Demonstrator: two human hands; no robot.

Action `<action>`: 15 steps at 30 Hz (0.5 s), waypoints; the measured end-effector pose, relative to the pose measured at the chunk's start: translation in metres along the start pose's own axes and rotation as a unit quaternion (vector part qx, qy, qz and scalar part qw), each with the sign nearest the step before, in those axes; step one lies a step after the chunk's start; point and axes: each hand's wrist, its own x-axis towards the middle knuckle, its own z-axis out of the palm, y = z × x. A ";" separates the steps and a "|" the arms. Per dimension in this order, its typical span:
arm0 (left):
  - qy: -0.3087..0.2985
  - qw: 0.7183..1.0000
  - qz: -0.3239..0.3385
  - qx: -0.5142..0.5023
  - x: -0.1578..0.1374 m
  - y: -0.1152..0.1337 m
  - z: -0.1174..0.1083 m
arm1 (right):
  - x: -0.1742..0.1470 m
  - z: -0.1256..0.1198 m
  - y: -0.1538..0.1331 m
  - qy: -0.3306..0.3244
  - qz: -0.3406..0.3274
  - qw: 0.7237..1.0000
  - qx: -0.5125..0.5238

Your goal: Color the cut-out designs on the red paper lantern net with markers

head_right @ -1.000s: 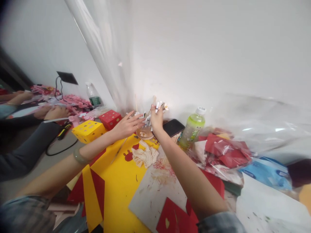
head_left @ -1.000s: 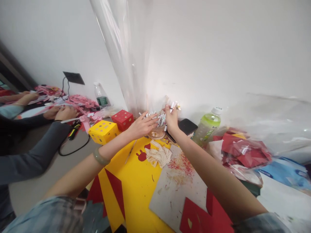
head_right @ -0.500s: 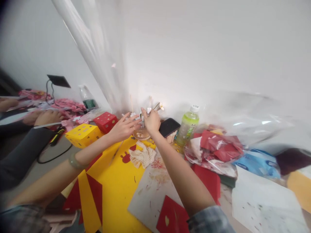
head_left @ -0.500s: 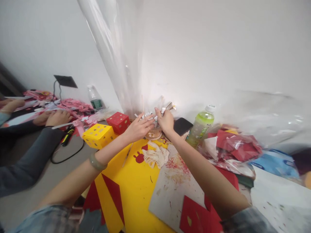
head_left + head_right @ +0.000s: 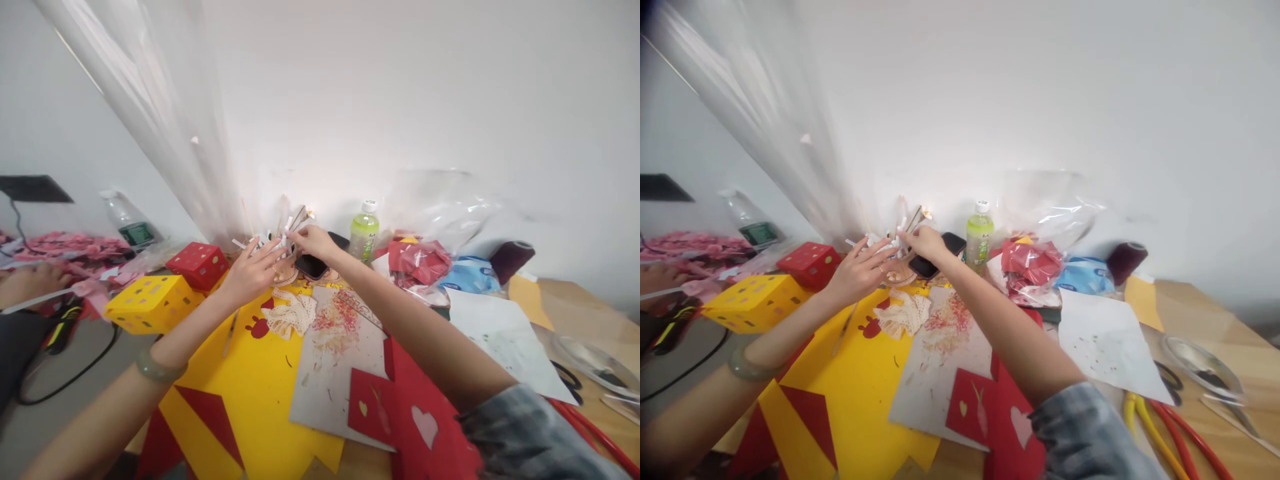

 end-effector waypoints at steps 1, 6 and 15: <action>0.010 1.000 0.003 -0.007 0.000 0.002 -0.002 | -0.006 -0.008 -0.001 -0.004 -0.015 1.000 -0.024; 0.032 0.997 0.009 -0.068 0.004 0.023 -0.013 | -0.063 -0.058 -0.004 -0.061 -0.075 0.987 -0.124; -0.101 0.920 0.121 -0.358 0.014 0.105 -0.023 | -0.192 -0.140 0.067 -0.106 0.114 0.964 -0.216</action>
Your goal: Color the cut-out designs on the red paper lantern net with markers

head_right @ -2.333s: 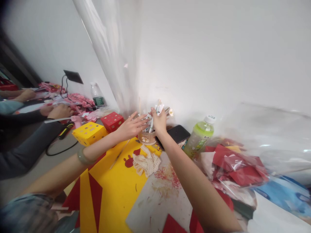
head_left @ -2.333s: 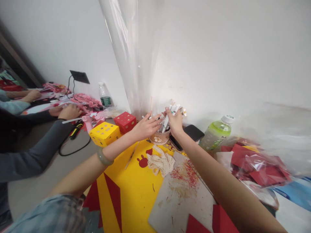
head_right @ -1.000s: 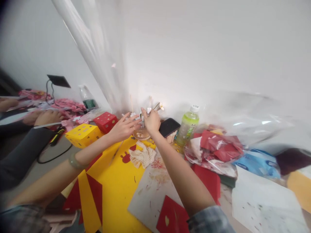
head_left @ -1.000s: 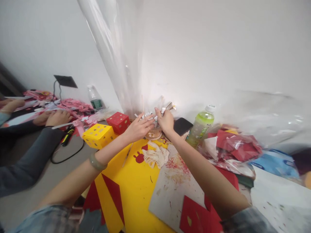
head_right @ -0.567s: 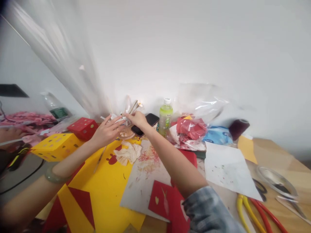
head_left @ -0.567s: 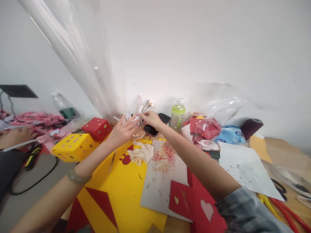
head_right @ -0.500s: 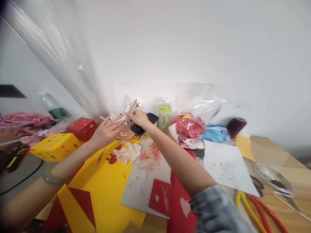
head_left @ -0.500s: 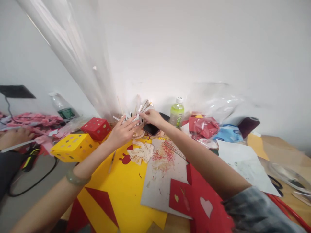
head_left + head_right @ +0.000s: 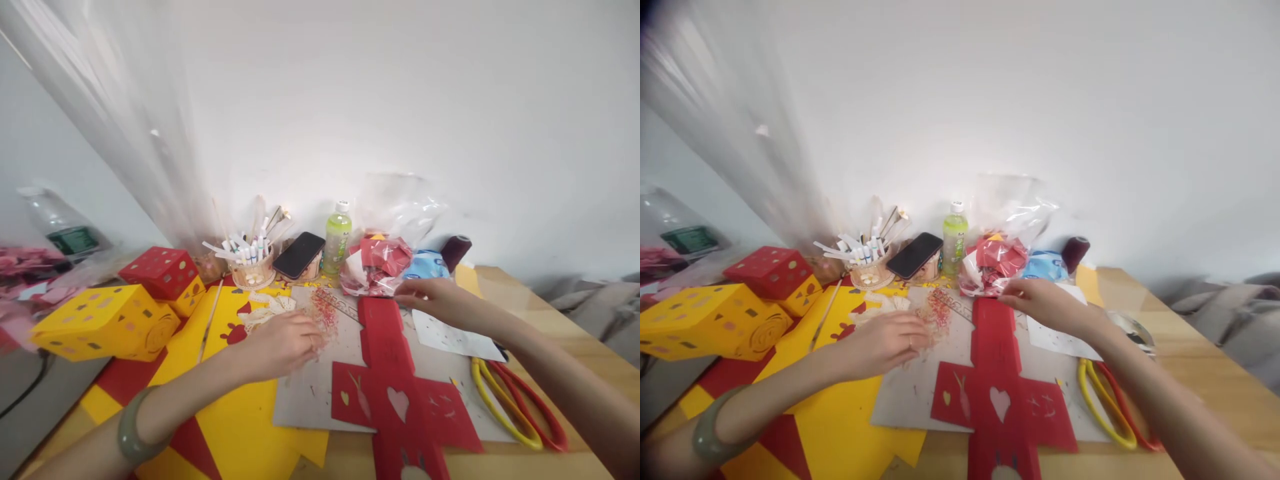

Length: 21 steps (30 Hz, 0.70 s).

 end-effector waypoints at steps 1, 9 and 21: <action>-0.019 0.999 -0.002 -0.027 0.002 0.006 0.004 | -0.005 0.007 0.013 0.009 0.038 0.999 0.007; -0.099 0.980 -0.091 -0.144 0.005 0.031 0.026 | 0.011 0.058 0.047 0.029 0.119 0.977 0.177; -0.096 0.954 -0.151 -0.241 0.005 0.037 0.033 | 0.021 0.057 0.043 0.064 0.151 0.952 0.257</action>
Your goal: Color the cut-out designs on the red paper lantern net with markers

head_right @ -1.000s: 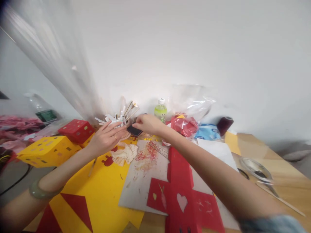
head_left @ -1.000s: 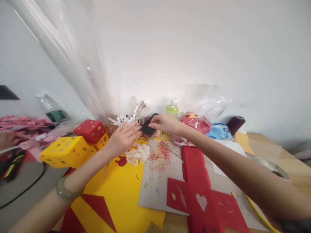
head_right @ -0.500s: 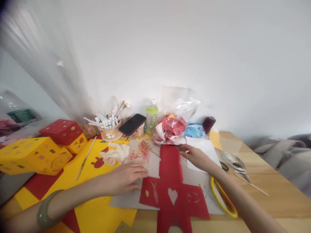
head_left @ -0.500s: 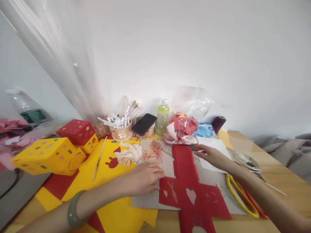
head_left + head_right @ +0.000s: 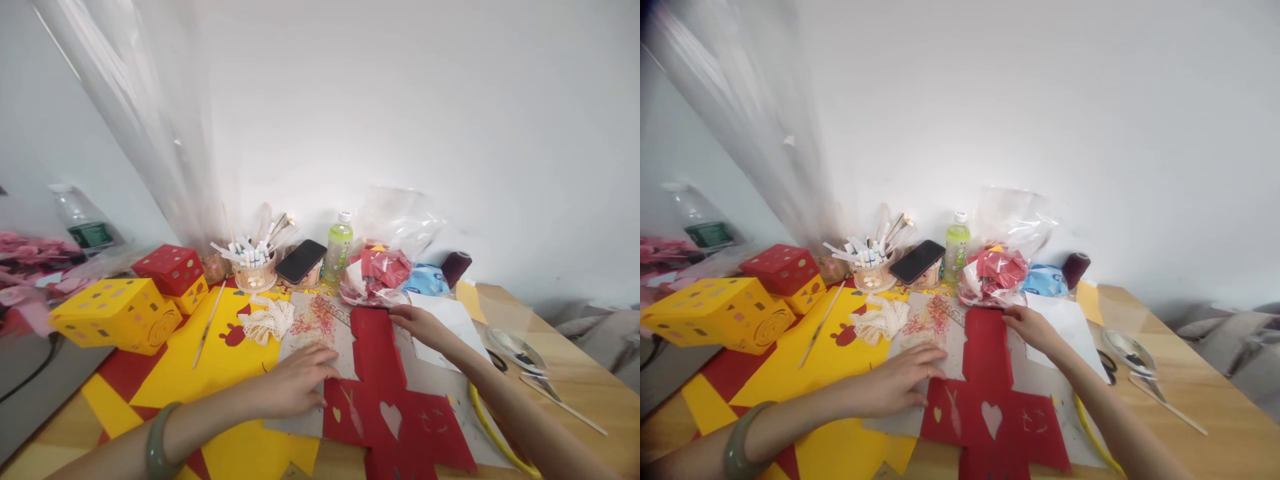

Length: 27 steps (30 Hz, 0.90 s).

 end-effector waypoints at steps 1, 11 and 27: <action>-0.001 1.000 -0.005 -0.006 0.001 0.001 0.001 | 0.002 0.001 0.003 0.000 0.003 1.000 0.008; -0.005 1.000 -0.020 -0.012 0.010 0.009 0.001 | -0.001 -0.001 0.018 -0.082 0.001 0.977 0.198; 0.017 0.972 -0.069 -0.223 0.017 0.000 0.002 | -0.004 -0.023 0.037 -0.078 -0.072 0.910 0.400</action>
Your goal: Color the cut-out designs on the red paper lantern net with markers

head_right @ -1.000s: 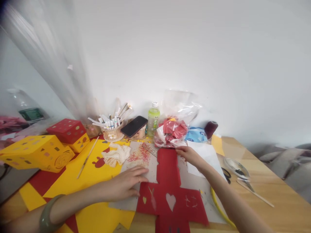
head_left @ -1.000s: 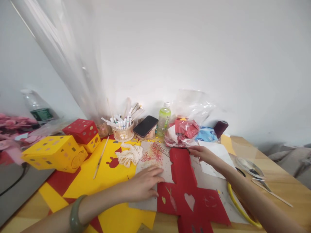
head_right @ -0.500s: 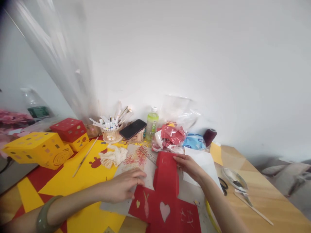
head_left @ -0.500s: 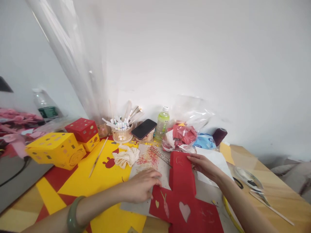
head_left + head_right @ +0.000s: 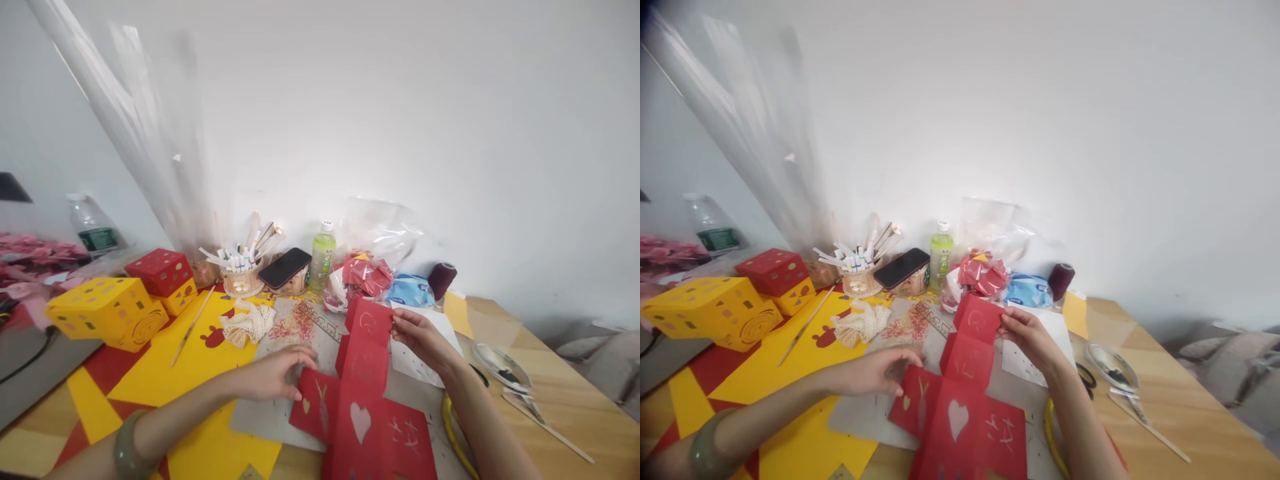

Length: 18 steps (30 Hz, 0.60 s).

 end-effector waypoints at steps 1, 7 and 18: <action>0.003 0.999 -0.008 -0.038 0.000 0.002 -0.002 | 0.000 -0.001 -0.002 0.006 -0.012 1.000 0.010; 0.069 0.953 -0.083 -0.281 -0.001 0.018 -0.020 | 0.003 -0.009 -0.006 0.082 -0.093 0.991 0.054; 0.142 0.961 -0.078 -0.225 0.026 0.048 -0.065 | -0.049 -0.035 -0.040 0.161 -0.085 0.976 -0.116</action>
